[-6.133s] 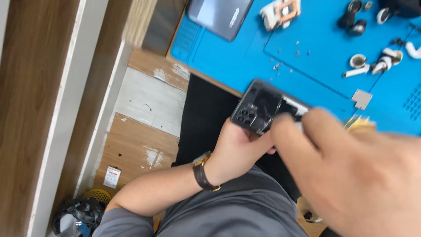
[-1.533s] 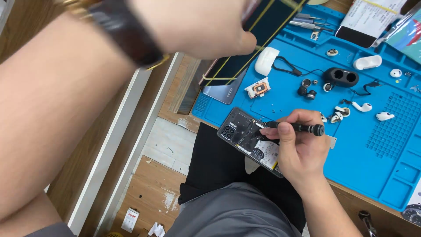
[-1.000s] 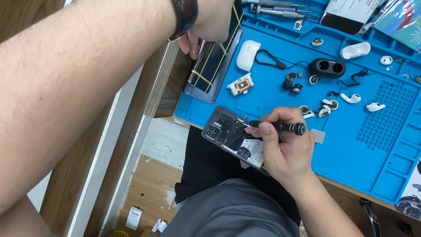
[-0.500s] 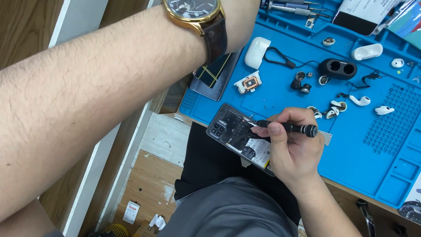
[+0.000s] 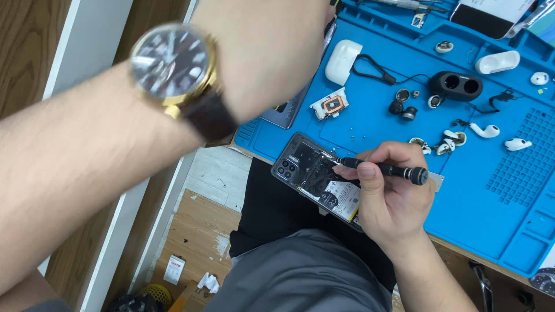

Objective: A technician uses a precision screwdriver to disassemble and reassemble components of a smartphone on an anti-static repair mat.

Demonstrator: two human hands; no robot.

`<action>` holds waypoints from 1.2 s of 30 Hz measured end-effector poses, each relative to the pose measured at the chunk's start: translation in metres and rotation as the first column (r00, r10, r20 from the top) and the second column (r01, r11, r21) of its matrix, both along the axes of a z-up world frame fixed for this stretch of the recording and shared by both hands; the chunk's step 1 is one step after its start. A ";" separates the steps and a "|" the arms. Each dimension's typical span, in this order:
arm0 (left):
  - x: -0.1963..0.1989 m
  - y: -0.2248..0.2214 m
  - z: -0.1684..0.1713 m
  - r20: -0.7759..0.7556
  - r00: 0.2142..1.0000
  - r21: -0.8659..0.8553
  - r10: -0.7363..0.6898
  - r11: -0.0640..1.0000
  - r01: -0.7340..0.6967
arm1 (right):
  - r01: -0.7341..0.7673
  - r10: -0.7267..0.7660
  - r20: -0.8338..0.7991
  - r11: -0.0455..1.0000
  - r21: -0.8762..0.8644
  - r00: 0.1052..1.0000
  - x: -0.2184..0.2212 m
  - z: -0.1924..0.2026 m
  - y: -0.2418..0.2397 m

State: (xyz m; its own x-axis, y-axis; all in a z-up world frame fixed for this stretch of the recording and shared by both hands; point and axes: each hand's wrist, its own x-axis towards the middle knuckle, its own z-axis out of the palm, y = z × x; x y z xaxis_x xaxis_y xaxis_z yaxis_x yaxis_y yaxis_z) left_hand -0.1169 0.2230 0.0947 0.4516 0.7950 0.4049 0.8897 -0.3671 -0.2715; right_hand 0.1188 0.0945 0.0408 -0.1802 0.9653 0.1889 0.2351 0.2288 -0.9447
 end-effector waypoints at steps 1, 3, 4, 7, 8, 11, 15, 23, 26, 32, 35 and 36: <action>0.000 -0.020 0.022 0.001 1.000 -0.007 0.006 1.000 -0.006 | -0.006 0.006 0.001 1.000 -0.007 1.000 -0.001 -0.001 -0.001; -0.001 -0.059 0.066 0.115 0.992 -0.033 -0.042 0.998 0.047 | 0.022 -0.022 -0.057 1.000 -0.004 0.998 -0.003 -0.002 -0.004; 0.001 -0.078 0.068 0.117 0.993 -0.050 -0.028 0.998 0.034 | 0.010 -0.011 -0.055 1.000 -0.021 0.998 -0.005 0.001 -0.005; 0.002 -0.131 0.049 -0.040 0.999 -0.065 -0.014 0.998 0.011 | 0.041 -0.041 -0.009 0.999 0.036 0.999 -0.010 0.003 -0.009; -0.001 -0.143 0.028 0.182 0.972 -0.077 -0.151 0.983 0.167 | 0.055 -0.058 0.035 0.996 0.071 0.998 -0.010 0.003 -0.010; -0.004 -0.169 -0.029 0.436 0.874 -0.051 -0.216 0.963 0.264 | 0.044 -0.056 0.095 0.992 0.122 0.994 -0.013 0.002 -0.011; -0.001 -0.183 -0.079 0.547 0.827 -0.111 -0.130 0.968 0.226 | 0.044 -0.071 0.186 0.988 0.150 0.980 -0.020 0.005 -0.010; -0.003 -0.175 -0.099 0.563 0.823 -0.098 -0.075 0.983 0.156 | 0.064 -0.094 0.292 0.992 0.109 0.952 -0.039 0.016 -0.010; -0.006 -0.173 -0.101 0.562 0.823 -0.074 -0.084 0.986 0.151 | 0.074 -0.107 0.366 0.992 0.101 0.924 -0.043 0.020 -0.010; -0.011 -0.170 -0.101 0.591 0.802 -0.061 -0.083 0.987 0.148 | 0.099 -0.141 0.391 0.987 0.126 0.910 -0.046 0.013 -0.012; -0.013 -0.170 -0.101 0.600 0.794 -0.058 -0.095 0.985 0.162 | 0.091 -0.136 0.418 0.988 0.126 0.898 -0.047 0.013 -0.015; -0.014 -0.169 -0.101 0.606 0.789 -0.064 -0.102 0.982 0.176 | 0.084 -0.133 0.431 0.988 0.129 0.892 -0.047 0.014 -0.016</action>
